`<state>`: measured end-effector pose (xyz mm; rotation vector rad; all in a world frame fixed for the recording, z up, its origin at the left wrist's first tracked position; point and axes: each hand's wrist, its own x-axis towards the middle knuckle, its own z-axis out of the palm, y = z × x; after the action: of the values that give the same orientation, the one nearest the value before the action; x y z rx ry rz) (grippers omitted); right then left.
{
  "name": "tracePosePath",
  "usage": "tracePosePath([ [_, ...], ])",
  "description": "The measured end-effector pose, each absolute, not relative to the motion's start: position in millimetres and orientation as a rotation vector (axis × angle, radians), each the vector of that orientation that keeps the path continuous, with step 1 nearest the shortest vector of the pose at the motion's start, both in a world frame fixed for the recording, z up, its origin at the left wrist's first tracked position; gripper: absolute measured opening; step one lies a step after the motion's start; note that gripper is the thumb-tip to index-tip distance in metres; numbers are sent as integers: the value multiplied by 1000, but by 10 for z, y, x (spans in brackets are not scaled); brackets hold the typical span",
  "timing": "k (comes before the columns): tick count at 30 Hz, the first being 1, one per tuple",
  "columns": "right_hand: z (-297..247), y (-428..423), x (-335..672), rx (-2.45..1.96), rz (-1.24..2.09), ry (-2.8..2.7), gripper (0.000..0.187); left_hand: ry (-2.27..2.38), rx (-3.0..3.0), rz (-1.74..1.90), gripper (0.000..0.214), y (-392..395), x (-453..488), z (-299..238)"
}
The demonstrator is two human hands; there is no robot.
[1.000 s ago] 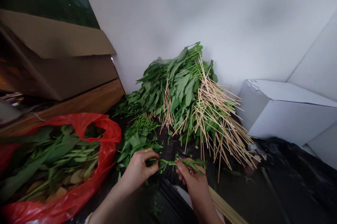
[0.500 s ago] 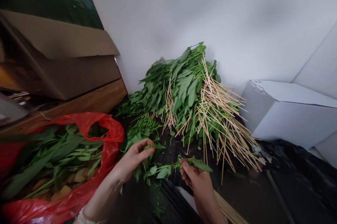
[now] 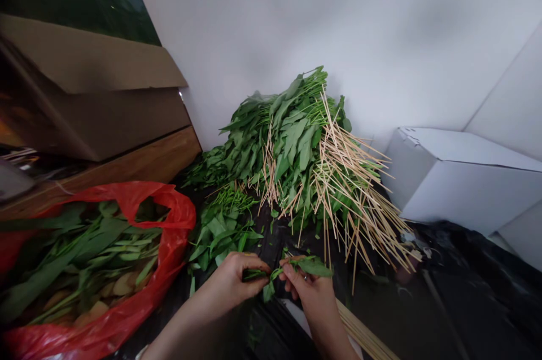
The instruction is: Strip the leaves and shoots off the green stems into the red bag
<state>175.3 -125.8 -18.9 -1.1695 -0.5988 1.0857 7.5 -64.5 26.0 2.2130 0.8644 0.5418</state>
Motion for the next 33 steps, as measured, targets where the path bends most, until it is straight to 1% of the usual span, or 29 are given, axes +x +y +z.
tracePosePath([
  [3, -188, -1254, 1767, -1197, 1130, -614, 42, 871, 2317, 538, 11, -666, 93, 240],
  [6, -208, -1241, 1806, -1217, 1146, -591, 45, 869, 2325, 569, 14, -660, 78, 259],
  [10, -238, -1237, 1843, -1243, 1131, -609, 42, 881, 2267, 639, 13, -635, 35, 319],
  [16, -212, -1260, 1813, -1288, 1103, -689, 39, 785, 2334, 474, 12, -661, -20, 397],
  [20, -169, -1262, 1787, -1238, 1142, -680, 39, 846, 2413, 464, 20, -676, -15, 357],
  [23, -160, -1269, 1786, -1207, 1171, -717, 39, 939, 2396, 585, 21, -642, -19, 300],
  [27, -144, -1275, 1768, -1175, 1205, -823, 38, 998, 2170, 774, 23, -593, -13, 246],
  [33, -133, -1272, 1738, -1184, 1106, -831, 36, 1220, 1904, 1052, 19, -556, 122, 233],
])
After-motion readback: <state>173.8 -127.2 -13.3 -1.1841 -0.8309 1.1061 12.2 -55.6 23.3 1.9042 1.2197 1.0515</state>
